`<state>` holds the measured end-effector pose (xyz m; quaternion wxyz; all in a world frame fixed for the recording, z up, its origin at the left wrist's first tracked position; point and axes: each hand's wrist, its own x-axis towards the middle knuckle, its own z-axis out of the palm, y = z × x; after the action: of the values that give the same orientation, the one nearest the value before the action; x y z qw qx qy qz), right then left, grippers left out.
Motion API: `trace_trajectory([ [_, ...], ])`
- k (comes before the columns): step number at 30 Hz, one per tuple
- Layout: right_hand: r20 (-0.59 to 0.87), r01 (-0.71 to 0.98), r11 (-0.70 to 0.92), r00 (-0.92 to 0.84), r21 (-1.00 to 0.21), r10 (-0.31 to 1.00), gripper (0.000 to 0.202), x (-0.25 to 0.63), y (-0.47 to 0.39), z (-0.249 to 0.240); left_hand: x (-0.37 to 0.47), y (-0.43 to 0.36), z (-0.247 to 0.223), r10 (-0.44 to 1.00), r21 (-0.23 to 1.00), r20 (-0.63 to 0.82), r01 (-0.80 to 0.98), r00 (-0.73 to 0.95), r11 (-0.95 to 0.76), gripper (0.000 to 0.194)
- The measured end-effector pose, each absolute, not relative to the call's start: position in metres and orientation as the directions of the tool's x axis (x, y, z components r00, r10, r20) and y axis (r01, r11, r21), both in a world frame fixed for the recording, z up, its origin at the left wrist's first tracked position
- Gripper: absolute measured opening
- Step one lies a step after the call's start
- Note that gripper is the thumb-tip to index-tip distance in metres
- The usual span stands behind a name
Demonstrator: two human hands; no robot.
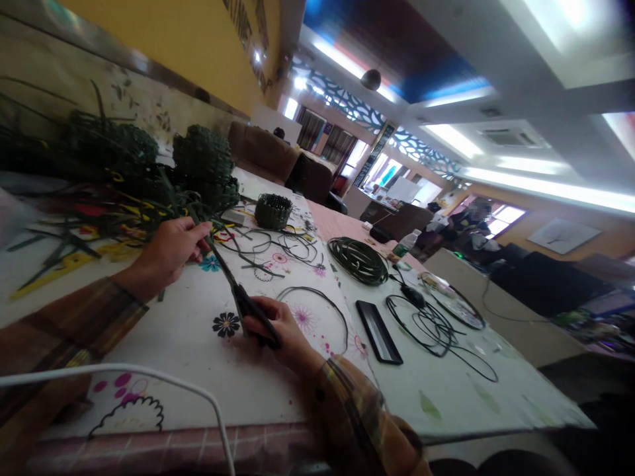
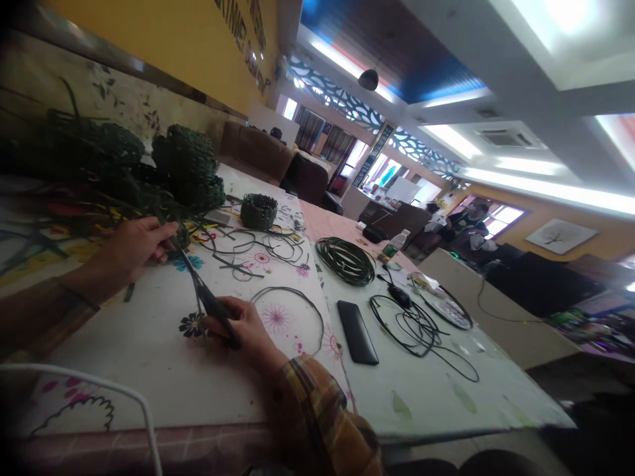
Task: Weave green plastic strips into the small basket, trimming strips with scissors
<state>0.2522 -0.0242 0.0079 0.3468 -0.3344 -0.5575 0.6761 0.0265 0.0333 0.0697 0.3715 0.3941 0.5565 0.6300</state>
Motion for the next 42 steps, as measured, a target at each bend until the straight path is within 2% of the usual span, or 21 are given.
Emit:
trace_trajectory([
  [9,-0.055,-0.086,-0.119,-0.535,-0.989,0.843,0.047,0.252,-0.03,0.004,0.025,0.035,0.068,0.922,0.989,0.098,-0.063,-0.374,-0.131,0.029],
  [18,-0.045,-0.115,-0.117,-0.497,-0.986,0.867,0.043,0.251,-0.025,0.003,0.024,0.03,0.069,0.929,0.989,0.074,-0.093,-0.362,-0.115,0.041],
  [24,-0.036,-0.127,-0.112,-0.491,-0.986,0.871,0.038,0.249,-0.024,0.0,0.028,0.033,0.064,0.936,0.989,0.024,-0.125,-0.35,-0.072,0.035],
  [33,-0.062,0.003,-0.072,-0.539,-0.997,0.84,0.044,0.253,-0.027,0.005,0.024,0.038,0.059,0.936,0.977,0.029,-0.188,-0.351,-0.1,0.035],
  [36,0.002,0.089,0.061,-0.554,-0.994,0.833,0.04,0.256,-0.022,0.005,0.022,0.038,0.064,0.937,0.97,0.033,-0.214,-0.348,-0.114,0.028],
  [39,0.098,0.161,0.208,-0.514,-0.965,0.852,0.063,0.261,-0.015,0.008,0.02,0.035,0.074,0.919,0.952,0.092,-0.237,-0.383,-0.194,0.023],
  [41,0.091,0.175,0.198,-0.484,-0.964,0.87,0.079,0.264,-0.011,0.012,0.017,0.033,0.081,0.891,0.929,0.135,-0.256,-0.433,-0.266,0.023],
  [42,0.07,0.172,0.17,-0.473,-0.97,0.878,0.081,0.266,-0.01,0.014,0.015,0.033,0.085,0.875,0.917,0.146,-0.268,-0.461,-0.295,0.023],
])
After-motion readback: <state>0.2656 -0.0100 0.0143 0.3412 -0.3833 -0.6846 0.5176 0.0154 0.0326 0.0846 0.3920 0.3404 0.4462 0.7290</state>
